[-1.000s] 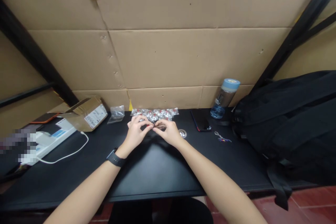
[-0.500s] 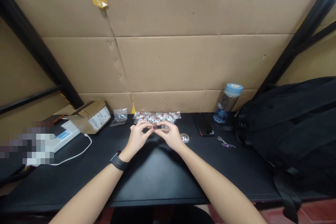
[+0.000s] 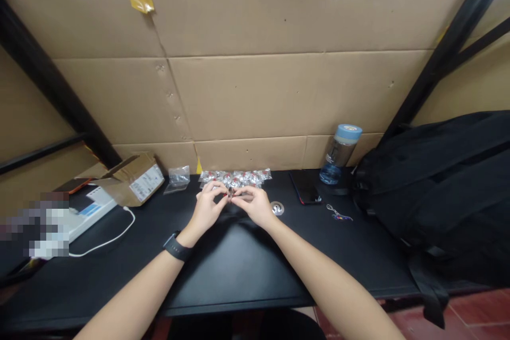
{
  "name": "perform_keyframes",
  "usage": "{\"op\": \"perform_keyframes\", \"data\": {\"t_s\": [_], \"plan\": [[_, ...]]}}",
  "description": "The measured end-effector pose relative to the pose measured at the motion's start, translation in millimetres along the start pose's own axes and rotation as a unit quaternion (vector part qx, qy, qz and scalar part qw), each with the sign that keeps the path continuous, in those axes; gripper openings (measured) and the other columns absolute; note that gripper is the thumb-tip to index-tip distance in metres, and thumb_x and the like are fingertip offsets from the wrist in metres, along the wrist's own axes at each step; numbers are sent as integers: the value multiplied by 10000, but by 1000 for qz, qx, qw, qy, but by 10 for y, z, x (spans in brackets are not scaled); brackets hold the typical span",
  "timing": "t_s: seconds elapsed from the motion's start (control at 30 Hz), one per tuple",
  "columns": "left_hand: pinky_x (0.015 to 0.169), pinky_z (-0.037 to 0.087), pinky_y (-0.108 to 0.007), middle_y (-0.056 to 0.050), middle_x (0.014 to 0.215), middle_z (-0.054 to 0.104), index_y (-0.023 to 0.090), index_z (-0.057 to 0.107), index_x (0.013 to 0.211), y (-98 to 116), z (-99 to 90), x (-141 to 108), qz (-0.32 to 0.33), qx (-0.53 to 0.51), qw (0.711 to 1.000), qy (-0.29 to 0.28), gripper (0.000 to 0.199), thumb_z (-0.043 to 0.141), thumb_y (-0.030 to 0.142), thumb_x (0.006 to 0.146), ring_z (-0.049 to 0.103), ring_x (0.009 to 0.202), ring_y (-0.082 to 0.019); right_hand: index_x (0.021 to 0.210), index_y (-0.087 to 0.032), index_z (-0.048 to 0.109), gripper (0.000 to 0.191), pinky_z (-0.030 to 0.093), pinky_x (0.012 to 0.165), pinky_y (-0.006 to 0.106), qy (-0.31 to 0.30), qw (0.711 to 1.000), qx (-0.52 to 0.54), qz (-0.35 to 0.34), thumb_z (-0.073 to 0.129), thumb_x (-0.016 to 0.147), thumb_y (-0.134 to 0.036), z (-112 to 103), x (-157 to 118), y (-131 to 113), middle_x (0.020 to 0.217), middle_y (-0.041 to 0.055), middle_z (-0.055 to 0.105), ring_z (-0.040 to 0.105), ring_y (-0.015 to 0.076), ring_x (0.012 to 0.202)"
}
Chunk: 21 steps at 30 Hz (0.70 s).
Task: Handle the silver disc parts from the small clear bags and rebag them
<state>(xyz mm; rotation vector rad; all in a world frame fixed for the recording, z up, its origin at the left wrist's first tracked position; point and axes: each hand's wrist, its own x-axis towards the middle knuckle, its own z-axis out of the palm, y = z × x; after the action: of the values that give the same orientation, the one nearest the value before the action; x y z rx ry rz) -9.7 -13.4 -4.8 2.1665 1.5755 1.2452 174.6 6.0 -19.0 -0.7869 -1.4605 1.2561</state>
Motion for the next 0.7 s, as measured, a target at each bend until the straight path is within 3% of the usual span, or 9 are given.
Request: {"op": "perform_keyframes", "data": {"t_s": [0.2,0.33,0.47,0.7], "plan": [[971,348,-433,-41,1101,663,263,738,873,24,1,-15,2,50,999,10,77,666,279,897,541,1133,-261,869,-164,744,329,651,793,402,6,999,-48,-1,791,759,-470,-22,8,8,1154,116,748,770,267,843],[951,328,-439,-50,1107,666,275,751,883,40,11,-26,21,78,997,11,94,667,310,907,510,1165,-280,922,-190,773,265,646,834,408,13,991,-130,-30,718,830,-432,-29,-6,-8,1098,90,770,769,276,893],[937,313,-441,-54,1099,669,282,755,893,35,32,-32,36,88,995,13,91,675,321,909,510,1160,-281,972,-201,779,199,632,859,386,29,970,-232,-70,651,871,-314,7,-40,-62,996,71,790,767,252,890],[937,305,-452,-58,1061,674,280,754,886,28,46,-49,59,98,993,14,115,662,338,921,504,1172,-289,859,-213,733,152,576,742,288,10,925,-359,-122,586,891,-187,29,-42,-121,949,39,771,725,192,853]]}}
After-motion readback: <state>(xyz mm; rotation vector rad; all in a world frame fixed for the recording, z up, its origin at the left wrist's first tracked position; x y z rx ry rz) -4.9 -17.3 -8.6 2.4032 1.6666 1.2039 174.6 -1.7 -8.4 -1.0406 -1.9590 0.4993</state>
